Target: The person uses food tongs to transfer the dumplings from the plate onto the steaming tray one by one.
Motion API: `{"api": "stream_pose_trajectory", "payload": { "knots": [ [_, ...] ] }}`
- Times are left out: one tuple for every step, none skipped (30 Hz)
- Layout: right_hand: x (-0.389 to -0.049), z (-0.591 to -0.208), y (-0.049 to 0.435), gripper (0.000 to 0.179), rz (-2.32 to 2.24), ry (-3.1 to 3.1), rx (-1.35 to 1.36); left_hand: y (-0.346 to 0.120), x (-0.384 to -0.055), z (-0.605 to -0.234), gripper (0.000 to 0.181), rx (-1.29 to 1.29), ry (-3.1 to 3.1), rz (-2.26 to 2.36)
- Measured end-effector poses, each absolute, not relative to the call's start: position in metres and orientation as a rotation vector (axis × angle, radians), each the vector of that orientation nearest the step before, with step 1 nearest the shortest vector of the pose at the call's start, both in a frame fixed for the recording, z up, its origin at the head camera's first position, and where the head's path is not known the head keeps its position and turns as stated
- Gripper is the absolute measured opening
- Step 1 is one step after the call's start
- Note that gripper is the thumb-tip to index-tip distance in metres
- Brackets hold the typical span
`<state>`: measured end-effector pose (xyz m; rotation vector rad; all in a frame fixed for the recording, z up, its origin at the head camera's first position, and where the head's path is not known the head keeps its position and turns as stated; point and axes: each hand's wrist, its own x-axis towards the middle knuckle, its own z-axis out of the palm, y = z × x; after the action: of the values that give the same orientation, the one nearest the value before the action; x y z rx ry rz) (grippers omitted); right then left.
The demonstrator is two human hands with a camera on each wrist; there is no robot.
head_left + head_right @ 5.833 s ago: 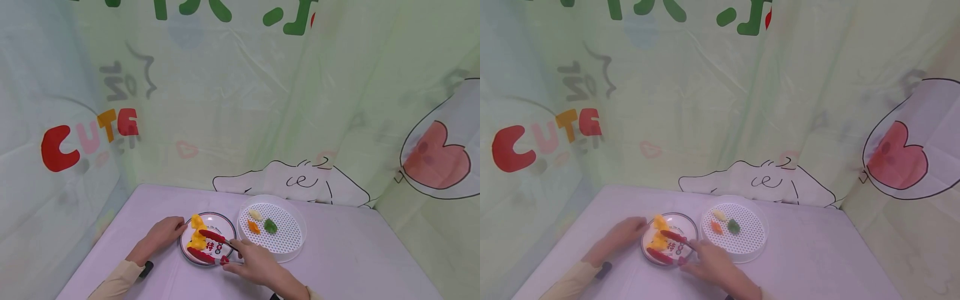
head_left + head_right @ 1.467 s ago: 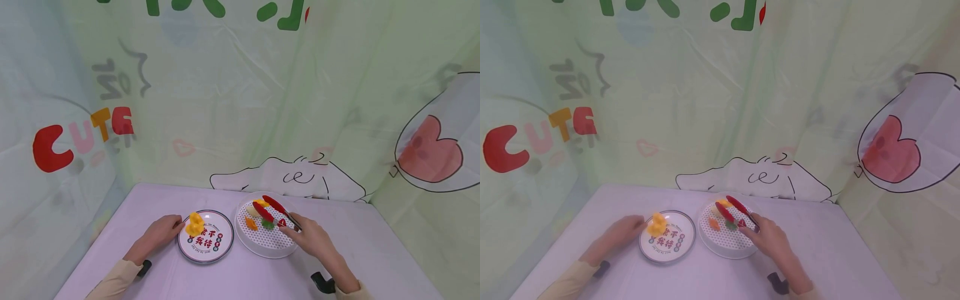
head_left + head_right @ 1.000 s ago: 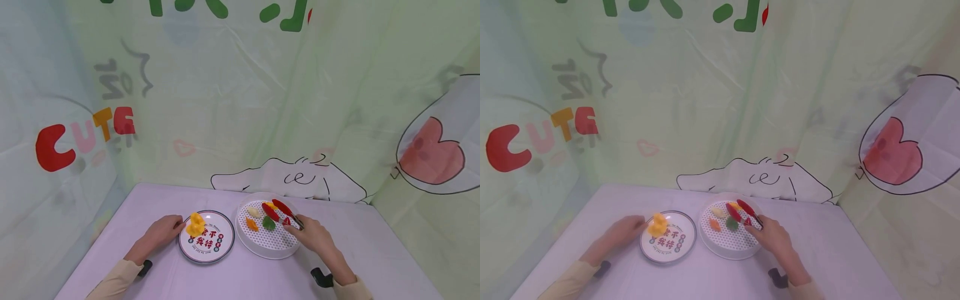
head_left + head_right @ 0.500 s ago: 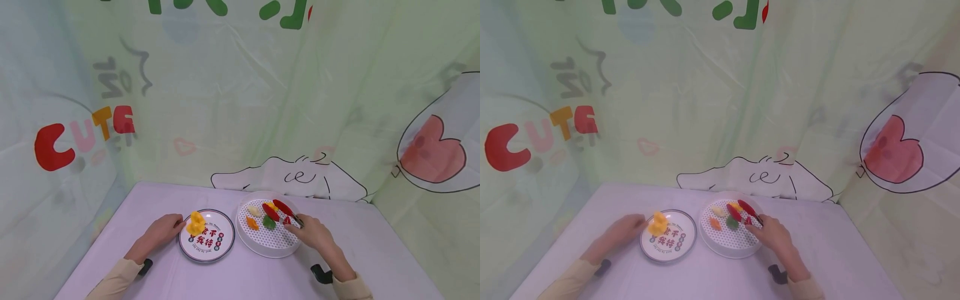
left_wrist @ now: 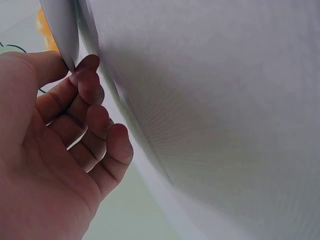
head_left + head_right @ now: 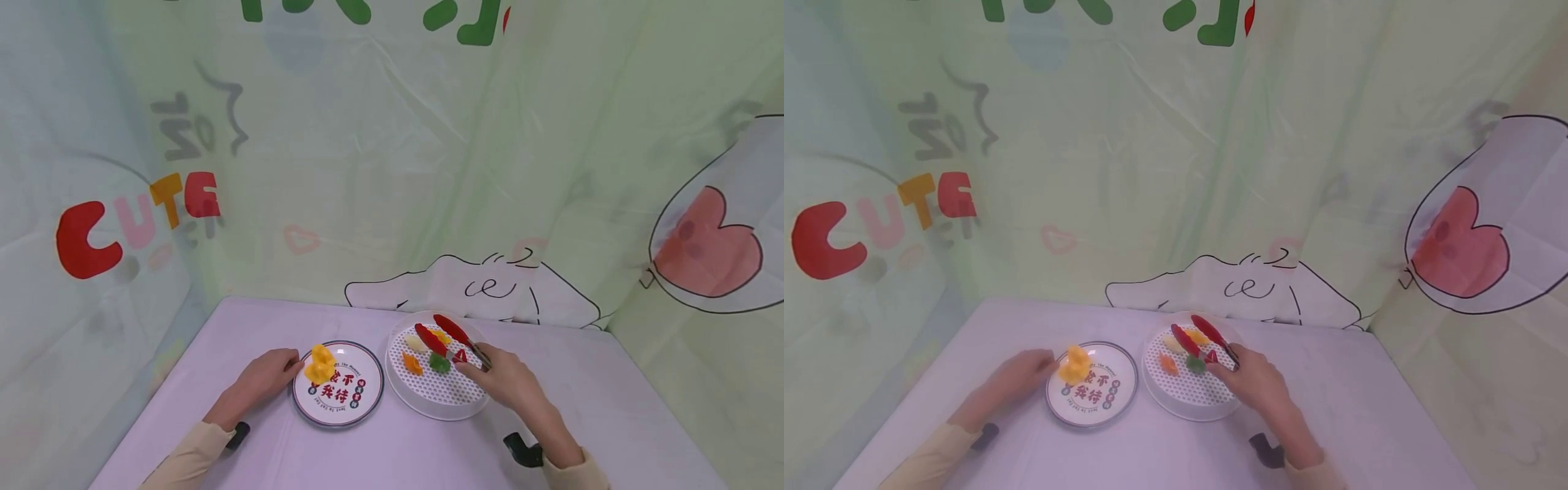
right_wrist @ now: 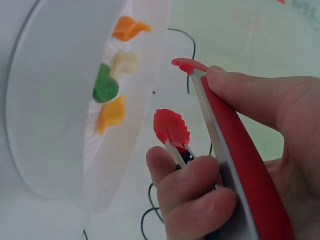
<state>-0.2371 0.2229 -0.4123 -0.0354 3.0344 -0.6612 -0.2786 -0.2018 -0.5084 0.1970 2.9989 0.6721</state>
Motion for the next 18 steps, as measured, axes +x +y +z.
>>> {"api": "stream_pose_trajectory", "payload": {
  "knots": [
    [-0.236,-0.411,0.220,0.085,-0.669,3.035,-0.041,-0.202,-0.279,-0.508,0.017,0.197,2.998,0.672],
    [-0.234,-0.410,0.217,0.086,-0.676,3.034,-0.048,-0.202,-0.279,-0.509,0.017,0.196,2.996,0.673],
    [-0.233,-0.409,0.214,0.086,-0.685,3.034,-0.058,-0.203,-0.279,-0.509,0.017,0.196,2.996,0.671],
    [-0.232,-0.408,0.211,0.087,-0.693,3.036,-0.074,-0.203,-0.280,-0.510,0.017,0.199,2.996,0.671],
    [-0.231,-0.407,0.208,0.087,-0.697,3.038,-0.083,-0.203,-0.281,-0.510,0.018,0.197,2.995,0.668],
    [-0.229,-0.406,0.205,0.087,-0.698,3.043,-0.097,-0.204,-0.281,-0.511,0.018,0.199,2.995,0.664],
    [-0.228,-0.406,0.203,0.086,-0.696,3.049,-0.110,-0.204,-0.282,-0.511,0.018,0.198,2.994,0.665],
    [-0.227,-0.406,0.200,0.084,-0.693,3.055,-0.123,-0.205,-0.283,-0.512,0.018,0.199,2.993,0.668],
    [-0.226,-0.406,0.196,0.083,-0.691,3.061,-0.137,-0.205,-0.283,-0.512,0.018,0.200,2.991,0.668],
    [-0.225,-0.406,0.193,0.082,-0.686,3.067,-0.146,-0.206,-0.283,-0.512,0.017,0.205,2.992,0.670],
    [-0.225,-0.406,0.190,0.080,-0.683,3.072,-0.155,-0.206,-0.284,-0.512,0.017,0.206,2.991,0.671],
    [-0.224,-0.406,0.187,0.078,-0.684,3.075,-0.165,-0.206,-0.284,-0.513,0.017,0.208,2.991,0.672],
    [-0.223,-0.406,0.184,0.076,-0.686,3.078,-0.170,-0.206,-0.284,-0.512,0.017,0.208,2.986,0.678],
    [-0.222,-0.407,0.181,0.075,-0.689,3.079,-0.176,-0.206,-0.283,-0.511,0.017,0.209,2.984,0.681],
    [-0.222,-0.407,0.178,0.074,-0.698,3.076,-0.185,-0.206,-0.283,-0.511,0.017,0.210,2.982,0.683],
    [-0.221,-0.407,0.176,0.073,-0.703,3.076,-0.194,-0.205,-0.283,-0.510,0.017,0.209,2.981,0.685],
    [-0.220,-0.407,0.173,0.072,-0.709,3.074,-0.206,-0.205,-0.282,-0.509,0.017,0.205,2.976,0.686],
    [-0.218,-0.407,0.170,0.071,-0.711,3.076,-0.214,-0.204,-0.282,-0.509,0.017,0.203,2.973,0.686]
  ]
}}
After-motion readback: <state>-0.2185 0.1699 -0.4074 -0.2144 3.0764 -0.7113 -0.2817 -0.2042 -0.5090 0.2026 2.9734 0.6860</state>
